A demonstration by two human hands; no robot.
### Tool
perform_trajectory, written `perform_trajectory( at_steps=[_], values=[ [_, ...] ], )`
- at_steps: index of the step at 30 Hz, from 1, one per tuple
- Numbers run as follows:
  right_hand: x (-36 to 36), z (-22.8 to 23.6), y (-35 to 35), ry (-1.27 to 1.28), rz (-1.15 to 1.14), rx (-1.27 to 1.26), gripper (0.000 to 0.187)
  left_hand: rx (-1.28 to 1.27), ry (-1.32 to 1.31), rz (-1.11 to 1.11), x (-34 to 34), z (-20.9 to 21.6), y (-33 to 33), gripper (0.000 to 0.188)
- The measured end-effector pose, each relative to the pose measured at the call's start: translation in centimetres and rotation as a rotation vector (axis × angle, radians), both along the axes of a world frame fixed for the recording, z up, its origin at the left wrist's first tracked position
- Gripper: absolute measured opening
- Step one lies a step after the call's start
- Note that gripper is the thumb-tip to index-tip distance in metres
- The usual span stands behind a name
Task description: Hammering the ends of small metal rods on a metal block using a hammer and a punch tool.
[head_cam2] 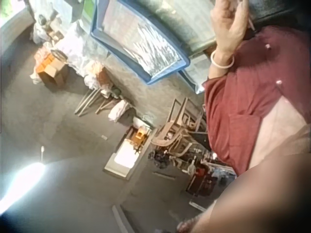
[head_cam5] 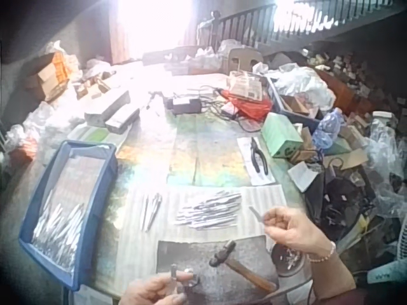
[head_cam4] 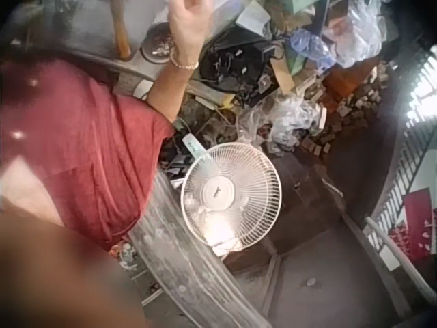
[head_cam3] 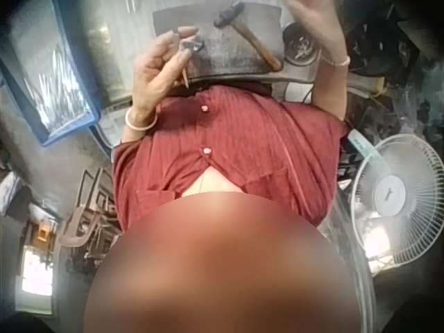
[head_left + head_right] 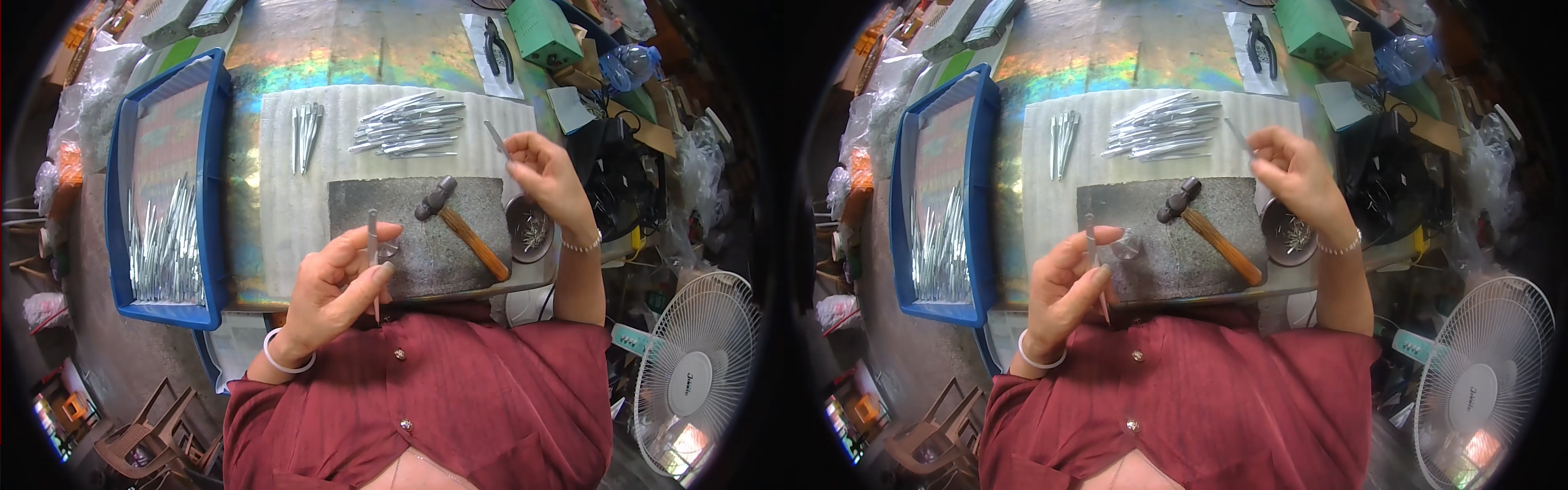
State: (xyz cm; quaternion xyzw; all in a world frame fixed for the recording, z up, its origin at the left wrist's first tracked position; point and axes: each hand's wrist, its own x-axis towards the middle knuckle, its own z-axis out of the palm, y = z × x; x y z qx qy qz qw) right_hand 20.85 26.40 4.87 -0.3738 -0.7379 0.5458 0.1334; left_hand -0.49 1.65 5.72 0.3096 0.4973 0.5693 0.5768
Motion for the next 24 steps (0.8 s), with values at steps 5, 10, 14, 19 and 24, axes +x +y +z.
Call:
perform_trajectory(
  at_steps=[5,10,14,19,24],
  values=[
    [-1.3,3.1,-6.5,0.166,0.123,-0.441,0.022,0.072,0.123,-0.066,0.5,-0.6,1.2,0.033],
    [-2.9,2.8,-8.8,0.140,0.240,-0.399,0.012,0.147,0.117,-0.014,0.9,-0.9,1.1,0.030],
    [-4.2,2.7,-11.2,0.284,0.220,-0.251,0.011,0.110,0.110,-0.016,1.0,-0.4,0.7,0.031],
    [-4.8,2.3,-12.0,0.346,0.208,-0.164,0.011,0.151,0.167,0.065,1.0,-1.4,-0.1,0.019],
    [-5.2,2.4,-12.7,0.366,0.192,-0.039,0.011,0.209,0.205,0.132,1.3,-1.6,0.3,0.013]
  ],
)
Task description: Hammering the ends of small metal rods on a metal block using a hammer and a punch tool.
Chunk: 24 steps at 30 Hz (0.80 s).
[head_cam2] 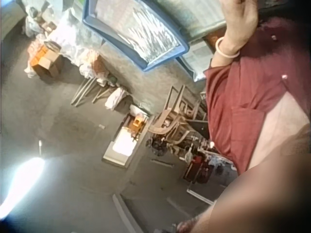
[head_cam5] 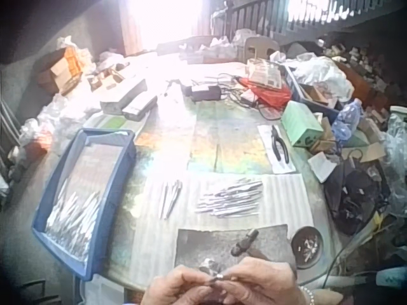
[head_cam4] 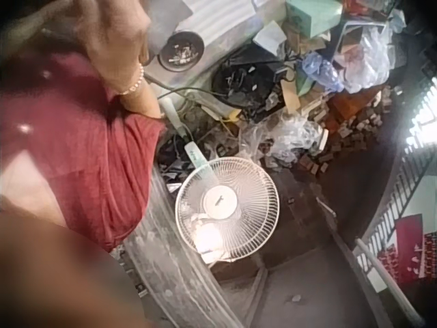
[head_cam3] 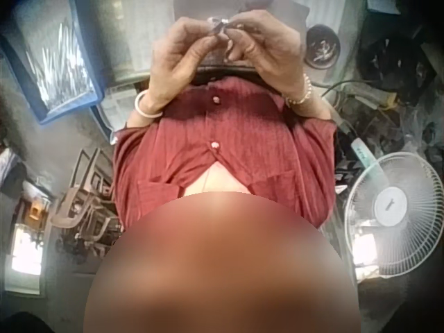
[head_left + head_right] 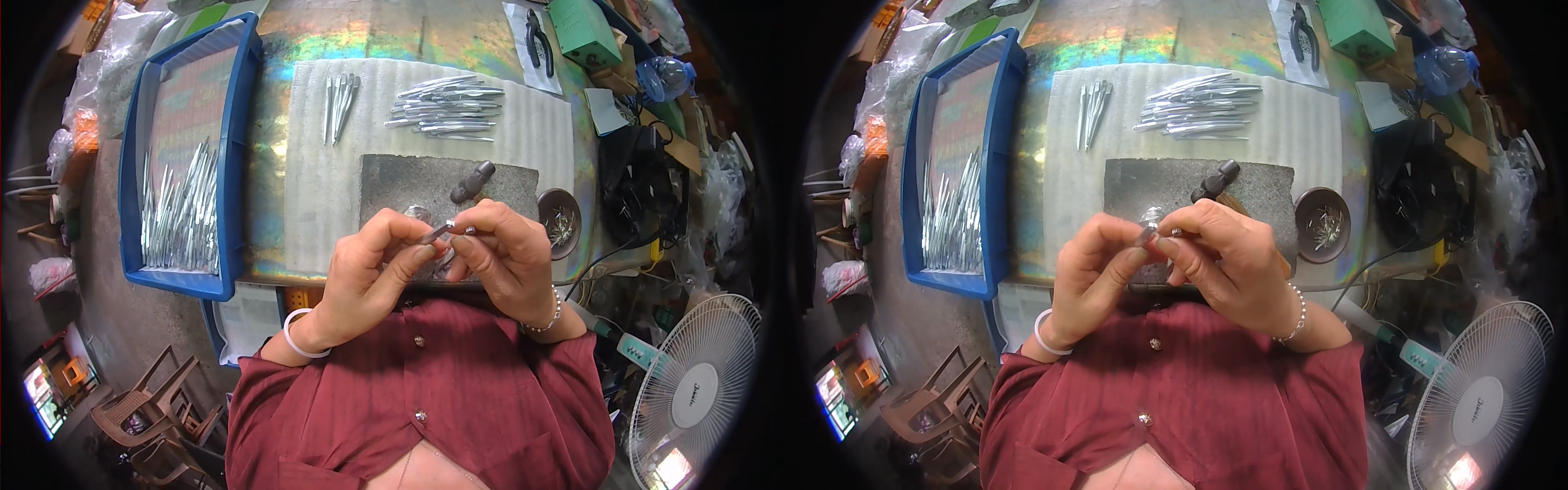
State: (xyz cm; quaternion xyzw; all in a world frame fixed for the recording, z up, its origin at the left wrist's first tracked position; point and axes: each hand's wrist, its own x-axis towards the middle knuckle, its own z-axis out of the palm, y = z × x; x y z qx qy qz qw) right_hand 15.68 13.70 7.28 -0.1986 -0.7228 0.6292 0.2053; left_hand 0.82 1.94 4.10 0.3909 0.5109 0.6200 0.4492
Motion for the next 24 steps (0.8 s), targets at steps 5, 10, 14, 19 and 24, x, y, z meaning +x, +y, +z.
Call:
perform_trajectory(
  at_steps=[5,10,14,19,24],
  values=[
    [-0.5,-0.9,-0.1,0.096,-0.055,0.098,0.010,0.017,0.019,-0.018,0.1,0.2,0.0,0.012],
    [-0.1,-0.6,-0.1,0.093,-0.041,0.264,0.014,-0.004,-0.006,-0.073,0.0,0.4,-0.1,0.013],
    [0.0,-0.2,-0.3,0.104,-0.062,0.221,0.015,0.020,-0.051,-0.077,0.2,0.4,0.0,0.013],
    [-0.2,-0.1,-0.5,0.074,-0.139,0.197,0.016,0.019,0.046,-0.076,0.2,0.7,0.0,0.012],
    [0.0,-0.5,-0.7,0.058,-0.120,0.124,0.013,0.012,0.047,-0.093,0.4,0.4,-0.1,0.011]
  ],
)
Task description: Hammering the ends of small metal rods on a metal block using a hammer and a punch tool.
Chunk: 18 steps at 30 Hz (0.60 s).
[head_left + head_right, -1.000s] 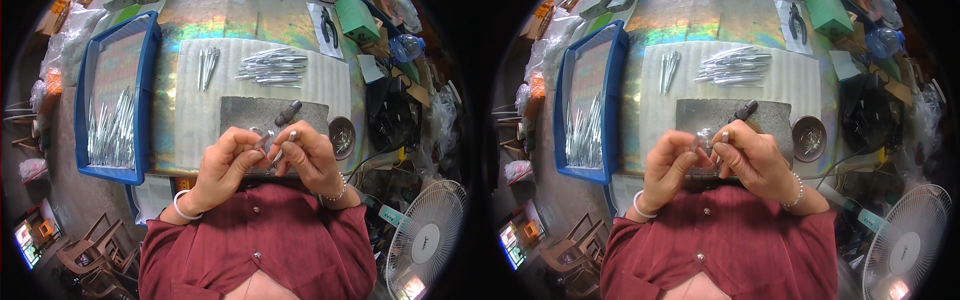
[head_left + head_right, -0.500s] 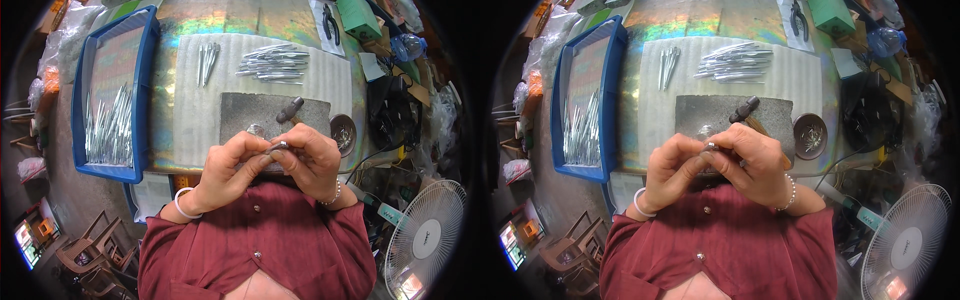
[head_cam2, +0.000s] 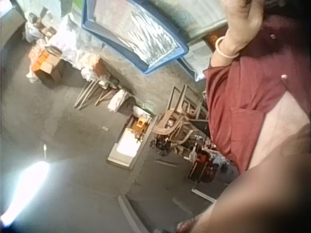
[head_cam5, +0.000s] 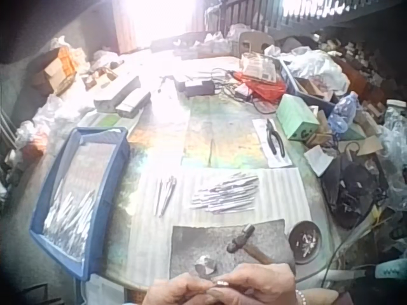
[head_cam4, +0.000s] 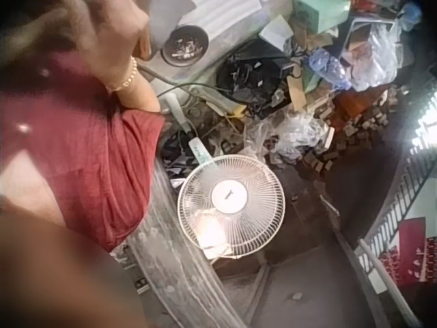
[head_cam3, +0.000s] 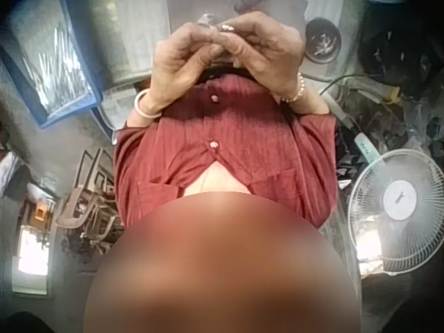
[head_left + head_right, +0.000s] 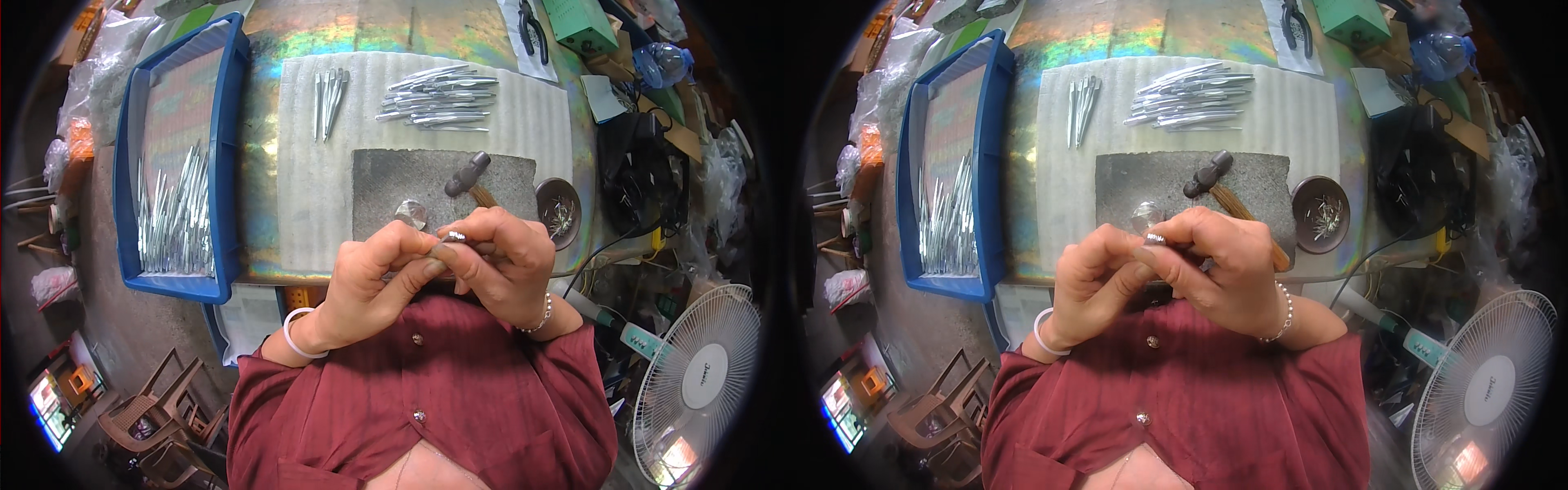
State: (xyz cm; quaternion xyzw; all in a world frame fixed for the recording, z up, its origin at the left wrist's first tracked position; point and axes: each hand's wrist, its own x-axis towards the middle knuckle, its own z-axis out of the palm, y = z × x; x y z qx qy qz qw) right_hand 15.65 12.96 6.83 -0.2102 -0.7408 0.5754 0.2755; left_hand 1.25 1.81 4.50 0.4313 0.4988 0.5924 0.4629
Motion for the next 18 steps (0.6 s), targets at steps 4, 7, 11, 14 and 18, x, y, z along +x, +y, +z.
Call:
perform_trajectory(
  at_steps=[4,7,11,14,18],
  values=[
    [0.1,0.1,0.2,-0.081,0.051,-0.282,0.008,-0.084,-0.104,-0.017,0.3,-0.4,-0.1,0.007],
    [-0.3,-0.2,0.9,-0.077,0.055,-0.535,0.010,-0.133,-0.184,-0.071,-0.2,-0.2,0.3,0.008],
    [-0.4,-0.9,2.1,-0.071,0.055,-0.799,0.016,-0.241,0.056,-0.218,-2.2,1.7,1.4,0.011],
    [-0.7,-1.1,2.4,-0.056,0.033,-0.905,0.017,-0.375,-0.259,-0.253,-2.2,1.9,2.2,0.013],
    [-0.7,-1.8,2.7,-0.007,0.029,-1.007,0.018,-0.434,-0.341,-0.276,-2.1,1.8,2.9,0.016]
  ],
)
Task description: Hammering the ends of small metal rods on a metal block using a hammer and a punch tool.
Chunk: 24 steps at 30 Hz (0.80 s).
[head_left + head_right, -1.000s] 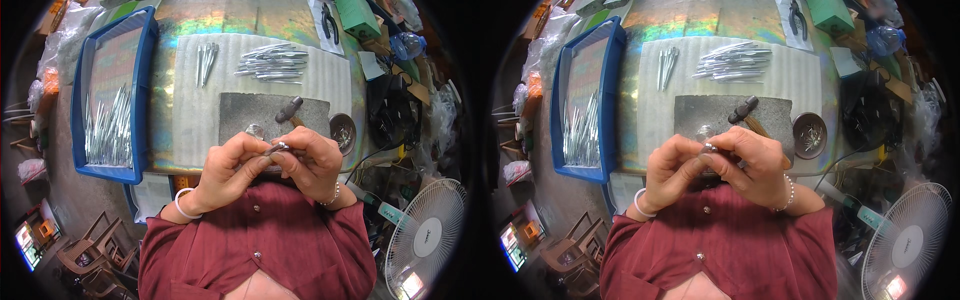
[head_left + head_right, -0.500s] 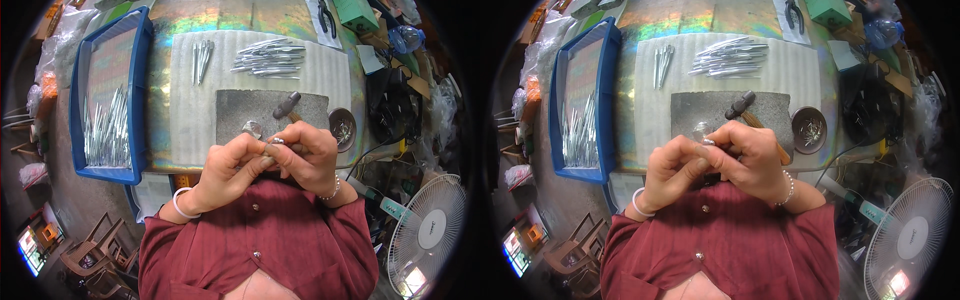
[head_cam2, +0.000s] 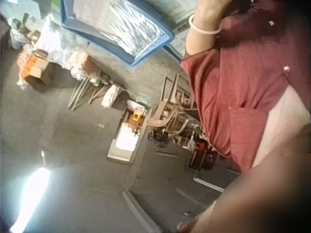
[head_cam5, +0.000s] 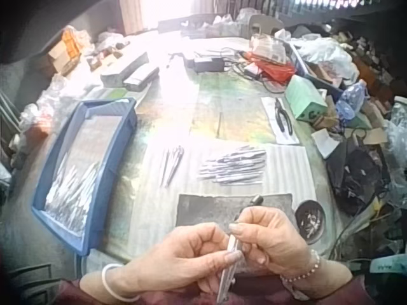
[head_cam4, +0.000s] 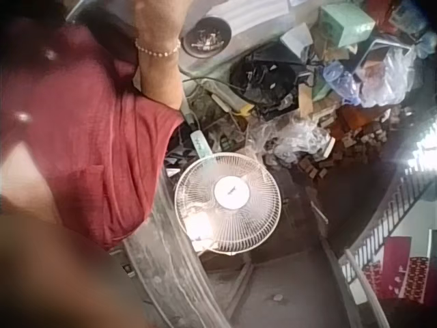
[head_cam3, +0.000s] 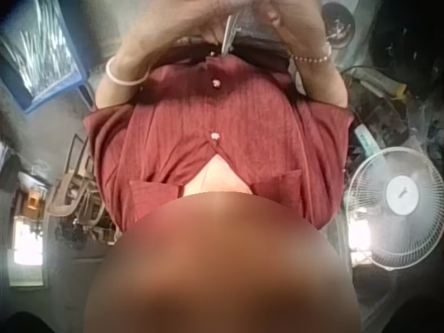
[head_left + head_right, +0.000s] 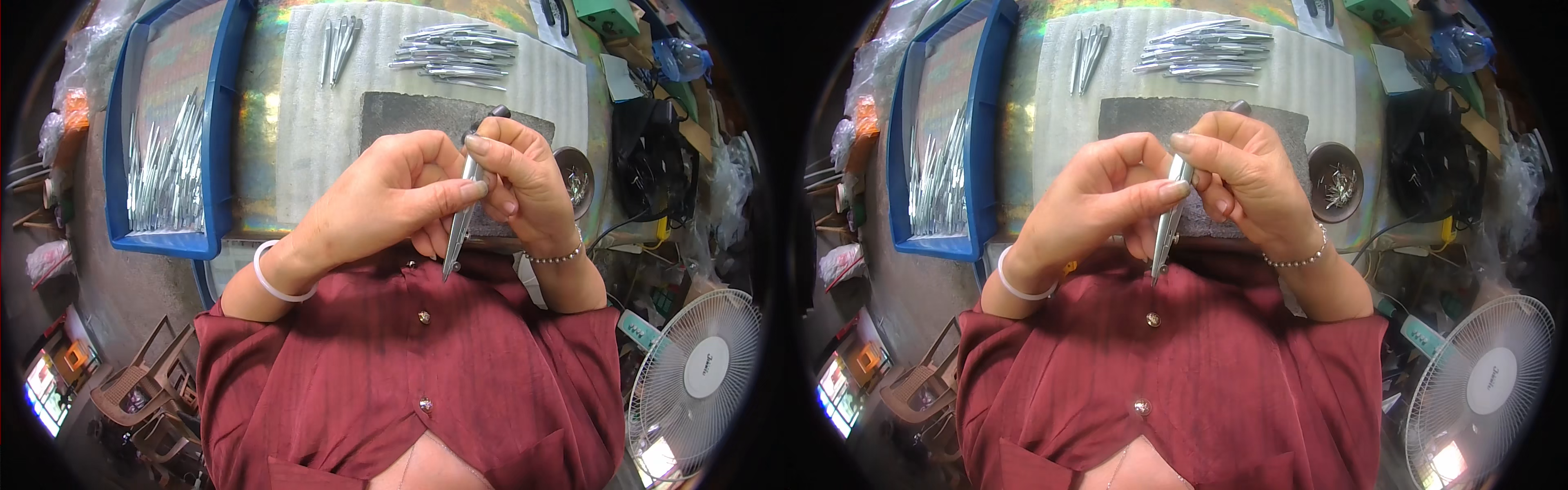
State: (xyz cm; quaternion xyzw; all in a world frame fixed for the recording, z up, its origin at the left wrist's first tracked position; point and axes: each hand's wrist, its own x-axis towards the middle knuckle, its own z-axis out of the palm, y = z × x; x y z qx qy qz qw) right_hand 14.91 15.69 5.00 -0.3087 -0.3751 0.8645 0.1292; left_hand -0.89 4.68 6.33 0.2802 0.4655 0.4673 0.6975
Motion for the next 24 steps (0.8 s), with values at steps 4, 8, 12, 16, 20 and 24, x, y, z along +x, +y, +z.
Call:
perform_trajectory(
  at_steps=[4,8,12,16,20,24],
  values=[
    [0.2,0.0,-0.2,-0.028,-0.011,-0.004,0.018,-0.047,0.003,-0.025,0.0,0.1,0.2,0.018],
    [0.5,-0.3,-0.6,-0.042,-0.042,0.008,0.018,-0.049,0.053,-0.057,0.2,-0.1,0.3,0.019],
    [0.7,-0.5,-0.8,-0.051,-0.053,-0.010,0.017,-0.072,0.024,-0.070,0.3,0.1,0.3,0.020],
    [0.9,-0.6,-0.9,-0.044,-0.064,-0.021,0.017,-0.080,-0.027,-0.063,0.4,0.1,0.4,0.020],
    [1.0,-0.4,-1.3,-0.009,-0.094,0.025,0.017,-0.059,-0.028,-0.092,0.2,0.3,0.6,0.019],
    [1.4,-0.2,-2.1,0.047,-0.163,0.104,0.016,-0.026,0.000,-0.153,-0.1,0.3,0.8,0.017]
  ],
)
